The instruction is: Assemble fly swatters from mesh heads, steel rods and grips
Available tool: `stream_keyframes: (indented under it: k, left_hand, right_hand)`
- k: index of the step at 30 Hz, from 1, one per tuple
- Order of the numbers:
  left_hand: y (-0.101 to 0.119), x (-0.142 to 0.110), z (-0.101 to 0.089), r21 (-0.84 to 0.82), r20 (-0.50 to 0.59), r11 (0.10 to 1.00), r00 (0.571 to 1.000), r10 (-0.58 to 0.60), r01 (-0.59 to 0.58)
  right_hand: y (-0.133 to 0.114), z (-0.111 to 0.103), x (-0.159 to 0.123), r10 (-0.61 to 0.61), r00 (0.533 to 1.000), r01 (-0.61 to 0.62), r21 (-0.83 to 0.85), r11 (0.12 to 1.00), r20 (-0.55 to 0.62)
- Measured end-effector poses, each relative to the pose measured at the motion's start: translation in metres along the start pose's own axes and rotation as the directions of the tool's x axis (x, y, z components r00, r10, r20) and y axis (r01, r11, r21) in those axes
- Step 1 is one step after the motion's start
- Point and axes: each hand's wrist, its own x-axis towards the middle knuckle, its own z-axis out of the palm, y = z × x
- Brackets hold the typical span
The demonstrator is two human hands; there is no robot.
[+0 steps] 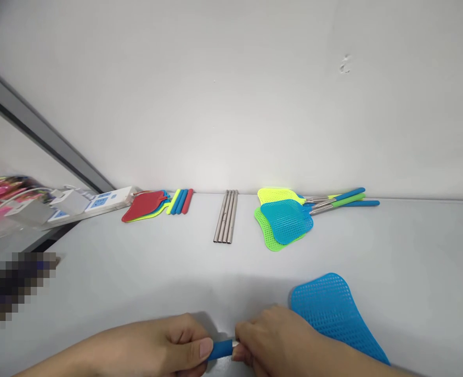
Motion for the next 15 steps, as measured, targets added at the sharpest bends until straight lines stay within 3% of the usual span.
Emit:
stream_keyframes:
  k: [5, 6, 8, 9, 11, 15]
  left_hand:
    - [0.012, 0.003, 0.0, 0.278, 0.105, 0.959, 0.994, 0.029, -0.057]
    - [0.014, 0.003, 0.002, 0.334, 0.091, 0.938, 0.994, 0.064, -0.091]
    - [0.016, 0.004, 0.005, 0.496, -0.042, 0.854, 0.979, 0.199, -0.153]
    - [0.016, 0.004, 0.008, 0.597, -0.146, 0.788, 0.945, 0.294, -0.153]
    - [0.013, 0.007, 0.012, 0.786, -0.29, 0.614, 0.833, 0.472, -0.073]
    - [0.004, 0.02, 0.014, 0.936, -0.272, 0.347, 0.751, 0.601, 0.061]
  right_hand:
    - [-0.003, -0.001, 0.001, -0.009, 1.0, 0.009, -0.021, 1.0, 0.024]
    - [-0.001, 0.001, 0.001, -0.014, 1.0, 0.014, -0.021, 1.0, 0.016]
    - [0.007, 0.004, 0.003, -0.031, 0.998, 0.032, 0.014, 0.999, -0.051]
    - [0.012, 0.005, 0.004, -0.029, 0.993, 0.033, 0.034, 0.999, -0.116]
    - [0.021, 0.006, 0.007, -0.049, 0.977, 0.069, 0.093, 0.993, -0.208]
    - [0.033, 0.005, 0.012, -0.018, 0.975, 0.065, 0.207, 0.976, -0.222]
